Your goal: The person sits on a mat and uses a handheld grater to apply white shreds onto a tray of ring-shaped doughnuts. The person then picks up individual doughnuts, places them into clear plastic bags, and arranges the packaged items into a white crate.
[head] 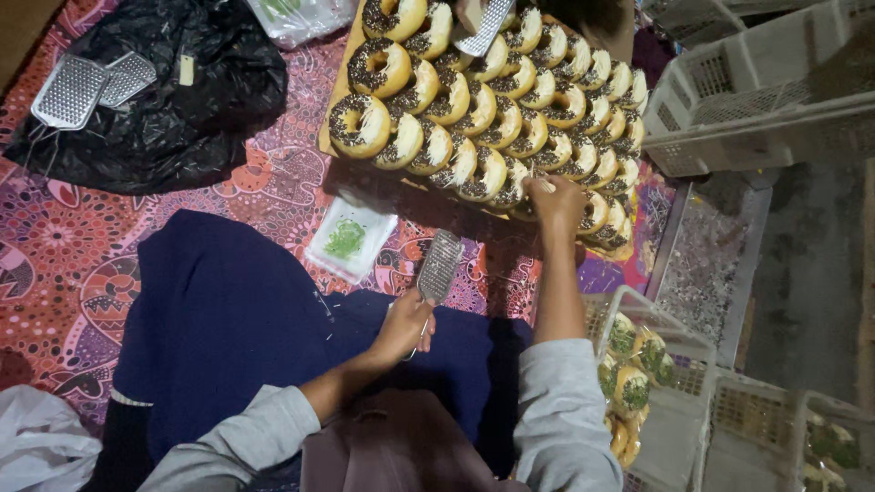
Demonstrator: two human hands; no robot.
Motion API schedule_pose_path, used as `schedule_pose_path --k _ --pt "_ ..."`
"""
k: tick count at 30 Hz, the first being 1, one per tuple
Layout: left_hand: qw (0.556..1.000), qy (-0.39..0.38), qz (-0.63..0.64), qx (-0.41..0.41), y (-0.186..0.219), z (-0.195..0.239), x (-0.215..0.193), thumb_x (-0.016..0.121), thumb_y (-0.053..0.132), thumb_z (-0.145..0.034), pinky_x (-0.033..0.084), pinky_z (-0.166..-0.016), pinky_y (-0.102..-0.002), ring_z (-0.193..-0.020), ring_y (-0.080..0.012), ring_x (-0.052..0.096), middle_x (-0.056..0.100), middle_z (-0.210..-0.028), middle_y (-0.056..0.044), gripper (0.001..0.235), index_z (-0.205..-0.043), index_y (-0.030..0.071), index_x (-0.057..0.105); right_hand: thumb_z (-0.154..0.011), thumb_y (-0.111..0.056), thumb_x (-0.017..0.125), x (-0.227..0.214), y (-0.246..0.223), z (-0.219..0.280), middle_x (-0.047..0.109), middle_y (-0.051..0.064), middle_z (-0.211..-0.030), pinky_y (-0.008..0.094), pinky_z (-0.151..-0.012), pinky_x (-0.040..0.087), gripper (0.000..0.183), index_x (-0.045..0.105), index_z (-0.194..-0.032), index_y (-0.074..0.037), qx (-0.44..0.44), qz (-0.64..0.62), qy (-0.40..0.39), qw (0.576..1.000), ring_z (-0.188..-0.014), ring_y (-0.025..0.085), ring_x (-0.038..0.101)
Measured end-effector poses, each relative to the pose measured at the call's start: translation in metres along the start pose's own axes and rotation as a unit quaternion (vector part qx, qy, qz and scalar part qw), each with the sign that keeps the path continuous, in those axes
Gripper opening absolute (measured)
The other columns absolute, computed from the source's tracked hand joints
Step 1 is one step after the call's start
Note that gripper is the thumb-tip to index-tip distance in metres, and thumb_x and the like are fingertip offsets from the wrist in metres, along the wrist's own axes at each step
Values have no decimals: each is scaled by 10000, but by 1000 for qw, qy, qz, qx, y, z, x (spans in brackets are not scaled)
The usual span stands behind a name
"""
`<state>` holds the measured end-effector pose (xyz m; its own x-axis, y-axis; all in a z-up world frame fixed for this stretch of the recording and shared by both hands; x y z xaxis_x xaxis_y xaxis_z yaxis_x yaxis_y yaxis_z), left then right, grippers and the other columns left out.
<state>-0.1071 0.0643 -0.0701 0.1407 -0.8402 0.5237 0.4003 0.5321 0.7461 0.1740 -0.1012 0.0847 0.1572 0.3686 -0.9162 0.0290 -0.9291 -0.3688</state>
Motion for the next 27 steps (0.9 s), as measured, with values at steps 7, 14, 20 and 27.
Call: schedule_pose_path --k 7,14,20,27 --pt "1000 -13 -2 1 20 7 12 453 167 -1024 441 -326 -318 -360 -174 534 565 -609 -83 145 -1041 37 513 -762 -520 860 -2 -3 2 733 285 -999 457 -855 553 635 767 -1053 38 -26 37 14 999 -919 394 731" --pt "998 -55 -22 23 34 -12 58 470 190 -1052 442 -334 -313 -378 -170 548 578 -632 -82 202 -1022 -6 508 -1020 -438 566 -4 66 0 622 34 -780 368 -644 511 501 596 -1242 10 252 -363 -146 885 -692 202 592" --pt "994 -79 9 70 43 -67 132 496 171 -1046 443 -353 -317 -407 -162 542 568 -641 -73 166 -1046 9 532 -953 -209 708 -53 103 12 690 1 -839 268 -638 548 267 638 -1128 -21 120 -424 -127 889 -729 122 680" --pt "992 -95 51 72 41 -126 202 476 176 -1058 458 -351 -339 -376 -188 549 574 -622 -76 167 -1072 16 522 -939 -220 787 -86 85 9 661 -19 -756 235 -536 410 190 744 -978 -39 -10 -210 23 977 -626 35 539"
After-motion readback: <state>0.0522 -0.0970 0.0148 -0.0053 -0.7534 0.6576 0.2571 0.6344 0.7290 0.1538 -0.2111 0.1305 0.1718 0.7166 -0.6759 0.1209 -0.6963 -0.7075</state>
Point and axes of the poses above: each hand's wrist, its own z-axis away from the middle knuckle, its own x-axis out of the palm, y = z × x, the point moved 6 cm from there along -z, towards the middle knuckle
